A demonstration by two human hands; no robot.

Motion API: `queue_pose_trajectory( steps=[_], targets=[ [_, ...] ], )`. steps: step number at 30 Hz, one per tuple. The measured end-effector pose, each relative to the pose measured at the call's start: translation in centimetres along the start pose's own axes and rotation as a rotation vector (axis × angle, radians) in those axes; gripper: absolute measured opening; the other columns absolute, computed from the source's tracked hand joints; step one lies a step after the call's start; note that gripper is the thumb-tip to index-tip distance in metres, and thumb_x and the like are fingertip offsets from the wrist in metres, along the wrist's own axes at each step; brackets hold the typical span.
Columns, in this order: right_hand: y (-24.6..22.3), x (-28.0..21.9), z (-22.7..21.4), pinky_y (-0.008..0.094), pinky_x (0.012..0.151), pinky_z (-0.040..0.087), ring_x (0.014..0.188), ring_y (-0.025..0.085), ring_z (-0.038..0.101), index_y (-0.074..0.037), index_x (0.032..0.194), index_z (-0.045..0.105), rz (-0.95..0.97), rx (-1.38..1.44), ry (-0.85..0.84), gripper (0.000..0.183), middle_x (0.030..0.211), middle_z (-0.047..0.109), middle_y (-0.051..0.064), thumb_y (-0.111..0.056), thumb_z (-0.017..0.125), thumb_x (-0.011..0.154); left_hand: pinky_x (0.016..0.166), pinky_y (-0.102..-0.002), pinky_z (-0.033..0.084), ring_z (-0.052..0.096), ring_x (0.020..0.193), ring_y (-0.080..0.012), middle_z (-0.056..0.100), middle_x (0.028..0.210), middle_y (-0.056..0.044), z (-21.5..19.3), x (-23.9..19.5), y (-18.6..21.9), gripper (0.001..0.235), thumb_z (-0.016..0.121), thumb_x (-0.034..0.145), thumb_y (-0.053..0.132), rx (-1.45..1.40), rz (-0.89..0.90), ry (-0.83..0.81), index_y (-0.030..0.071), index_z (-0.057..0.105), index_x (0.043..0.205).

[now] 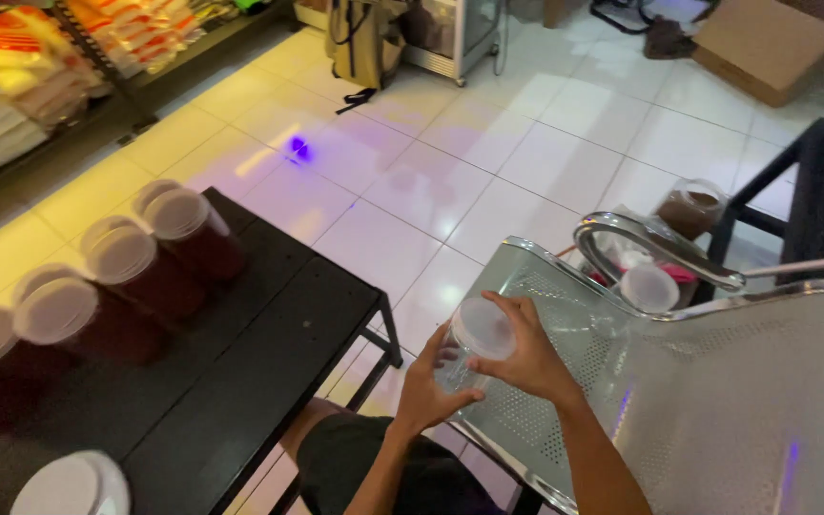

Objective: Filling plastic jars with pet food from a large bin, weighing them on a digital scale for consistency, and sealing them with lids.

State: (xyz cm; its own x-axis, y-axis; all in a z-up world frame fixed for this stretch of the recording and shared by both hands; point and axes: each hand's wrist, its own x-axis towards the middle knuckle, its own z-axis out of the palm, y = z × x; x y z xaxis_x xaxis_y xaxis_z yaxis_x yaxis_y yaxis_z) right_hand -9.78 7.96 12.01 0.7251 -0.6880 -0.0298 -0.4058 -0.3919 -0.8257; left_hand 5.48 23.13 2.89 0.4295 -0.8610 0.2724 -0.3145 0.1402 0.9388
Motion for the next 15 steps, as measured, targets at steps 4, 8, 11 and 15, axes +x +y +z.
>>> queue_pose_trajectory(
  steps=[4,8,11,15],
  targets=[
    [-3.0,-1.5,4.3,0.046,0.115,0.051,0.144,0.027,0.054,-0.028,0.166,0.051,-0.173,-0.046,-0.178,0.108,0.150,0.042,0.006,-0.060,0.095,0.073,0.088,-0.044,0.061,0.078,0.117,-0.0235,0.074,0.141,-0.005,-5.2,-6.0,0.6,0.125,0.086,0.066,0.082,0.240,-0.092,0.146,0.028,0.042,0.170],
    [-6.4,-1.7,9.7,0.044,0.118,0.045,0.149,0.025,0.054,-0.023,0.168,0.045,-0.373,0.055,-0.369,0.104,0.162,0.051,0.006,-0.066,0.082,0.080,0.104,-0.044,0.059,0.072,0.132,-0.0317,0.071,0.150,-0.013,-10.0,-11.6,1.4,0.120,0.095,0.071,0.068,0.480,0.072,0.269,0.008,0.049,0.164],
    [-7.7,-2.6,14.2,0.043,0.117,0.047,0.145,0.026,0.058,-0.022,0.165,0.049,-0.479,0.139,-0.450,0.093,0.159,0.056,0.008,-0.053,0.085,0.086,0.108,-0.049,0.056,0.070,0.135,-0.0375,0.068,0.152,-0.018,-12.4,-16.5,3.1,0.119,0.089,0.077,0.073,0.547,0.061,0.350,0.007,0.045,0.166],
    [-8.8,-5.2,18.2,0.043,0.115,0.051,0.142,0.030,0.061,-0.015,0.159,0.054,-0.543,0.392,-0.554,0.091,0.157,0.059,0.013,-0.055,0.087,0.084,0.118,-0.047,0.052,0.067,0.141,-0.0340,0.064,0.156,-0.020,-13.5,-23.5,4.2,0.109,0.075,0.087,0.080,0.368,-0.004,0.586,0.005,0.050,0.162]
  ],
)
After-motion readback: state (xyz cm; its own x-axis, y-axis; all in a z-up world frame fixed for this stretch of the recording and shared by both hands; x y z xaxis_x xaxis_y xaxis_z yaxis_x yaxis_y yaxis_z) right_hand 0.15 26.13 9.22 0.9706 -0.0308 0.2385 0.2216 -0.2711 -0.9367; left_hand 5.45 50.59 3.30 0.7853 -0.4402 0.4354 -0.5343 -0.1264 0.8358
